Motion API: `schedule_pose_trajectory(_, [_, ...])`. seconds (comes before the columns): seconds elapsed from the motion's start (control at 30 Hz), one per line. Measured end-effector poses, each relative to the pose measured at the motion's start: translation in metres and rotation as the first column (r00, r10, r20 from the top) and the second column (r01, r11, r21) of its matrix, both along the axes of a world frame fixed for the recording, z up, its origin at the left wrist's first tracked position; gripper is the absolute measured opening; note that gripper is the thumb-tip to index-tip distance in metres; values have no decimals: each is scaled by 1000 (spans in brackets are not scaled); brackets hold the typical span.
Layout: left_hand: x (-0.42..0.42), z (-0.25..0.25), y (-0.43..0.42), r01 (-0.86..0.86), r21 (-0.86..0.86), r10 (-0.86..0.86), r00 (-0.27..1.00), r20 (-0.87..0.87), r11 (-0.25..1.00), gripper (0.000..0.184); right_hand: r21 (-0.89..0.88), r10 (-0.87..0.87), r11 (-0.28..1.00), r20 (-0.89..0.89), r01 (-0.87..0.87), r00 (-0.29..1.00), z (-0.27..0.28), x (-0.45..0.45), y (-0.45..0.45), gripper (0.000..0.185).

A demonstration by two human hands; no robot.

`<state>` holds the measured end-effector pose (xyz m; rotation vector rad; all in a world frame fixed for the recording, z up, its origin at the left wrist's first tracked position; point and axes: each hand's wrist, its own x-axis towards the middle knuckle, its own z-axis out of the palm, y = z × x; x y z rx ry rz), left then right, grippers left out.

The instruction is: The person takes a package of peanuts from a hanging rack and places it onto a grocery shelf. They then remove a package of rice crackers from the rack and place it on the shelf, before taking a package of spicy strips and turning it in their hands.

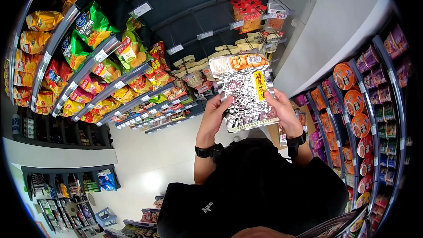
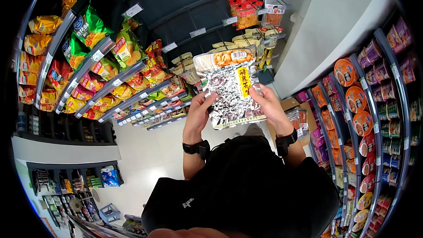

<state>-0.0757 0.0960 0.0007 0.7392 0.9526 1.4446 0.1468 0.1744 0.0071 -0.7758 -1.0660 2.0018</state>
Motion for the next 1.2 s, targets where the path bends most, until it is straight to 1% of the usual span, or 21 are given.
schedule_pose_trajectory(0.13, [-3, -7, 1, -19, 24, 20, 999, -40, 1000, 29, 17, -2, 1000, 17, 2, 1000, 1, -1, 1, 30])
schedule_pose_trajectory(0.23, [-4, -1, -1, -7, 33, 8, 1000, -30, 999, 28, 11, -10, 1000, 20, 10, 1000, 11, -4, -2, 31])
schedule_pose_trajectory(0.3, [-5, 1, 0, -40, 23, 40, 999, 15, 999, 28, -1, -19, 1000, 17, 19, 1000, 11, -2, -1, 32])
schedule_pose_trajectory(0.33, [-4, 5, -1, -65, 9, 65, 997, 31, 998, 23, 31, -51, 998, 65, 49, 997, 6, 1, 3, 34])
schedule_pose_trajectory(0.37, [-6, 5, -1, -65, 9, 65, 997, 32, 998, 23, 64, -85, 995, 112, 78, 990, 3, 3, 7, 36])
schedule_pose_trajectory(0.4, [-8, 4, -2, -96, 11, 96, 995, 19, 995, 25, 193, -128, 974, 46, 116, 991, 5, -1, 9, 40])
schedule_pose_trajectory(0.43, [-9, 4, -3, -126, 12, 126, 992, 6, 992, 27, 192, -128, 974, 47, 117, 991, 7, -4, 8, 40])
schedule_pose_trajectory(0.5, [-9, 4, -4, -122, 10, 121, 992, 45, 992, 27, 504, -347, 835, 167, 223, 923, 14, -6, 5, 39])
schedule_pose_trajectory(0.53, [-10, 1, -5, -114, 3, 114, 993, 32, 993, 27, 531, -330, 827, 189, 187, 925, 17, -5, 3, 35])
schedule_pose_trajectory(0.57, [-10, -2, -6, -106, -4, 106, 994, 19, 994, 27, 530, -330, 827, 190, 186, 925, 17, -6, 1, 35])
schedule_pose_trajectory(0.63, [-8, -9, -6, -80, 14, 80, 997, 8, 997, 34, 501, -195, 864, 227, 57, 954, 15, -8, -5, 29])
schedule_pose_trajectory(0.7, [-6, -11, -6, -46, 24, 46, 999, -21, 999, 37, 505, -193, 862, 231, 52, 954, 14, -17, -13, 29])
schedule_pose_trajectory(0.77, [-3, -7, -7, -27, 23, 28, 1000, -15, 999, 39, 398, -97, 917, 197, 11, 975, 11, -24, -18, 33])
schedule_pose_trajectory(0.8, [-2, -4, -8, -8, 22, 8, 1000, -8, 1000, 40, 504, -117, 863, 247, -25, 962, 7, -25, -18, 36])
schedule_pose_trajectory(0.83, [-2, -4, -9, -7, 20, 7, 1000, -5, 1000, 40, 502, -117, 865, 250, -25, 961, 7, -27, -21, 36])
schedule_pose_trajectory(0.9, [-2, -5, -10, 53, 49, -47, 992, -116, 997, 45, 348, -66, 937, 240, -22, 968, 9, -33, -27, 38])
schedule_pose_trajectory(0.93, [-3, -8, -7, 61, 73, -48, 984, -170, 995, 51, 454, -71, 889, 267, -60, 961, -1, -35, -24, 41])
schedule_pose_trajectory(0.97, [-2, -8, -7, 64, 70, -51, 985, -166, 995, 51, 451, -73, 890, 270, -59, 960, -3, -37, -25, 41])
schedule_pose_trajectory(1.03, [2, 2, -8, 52, 47, -37, 960, -276, 998, 54, 398, -25, 916, 200, -57, 980, -5, -44, -30, 44])
schedule_pose_trajectory(1.07, [2, 1, -6, 60, 54, -40, 948, -317, 997, 56, 437, -36, 899, 168, -42, 985, -6, -48, -31, 48])
schedule_pose_trajectory(1.2, [8, 1, -6, 48, 65, -22, 938, -347, 997, 58, 415, -59, 910, 130, -1, 990, -11, -53, -31, 48])
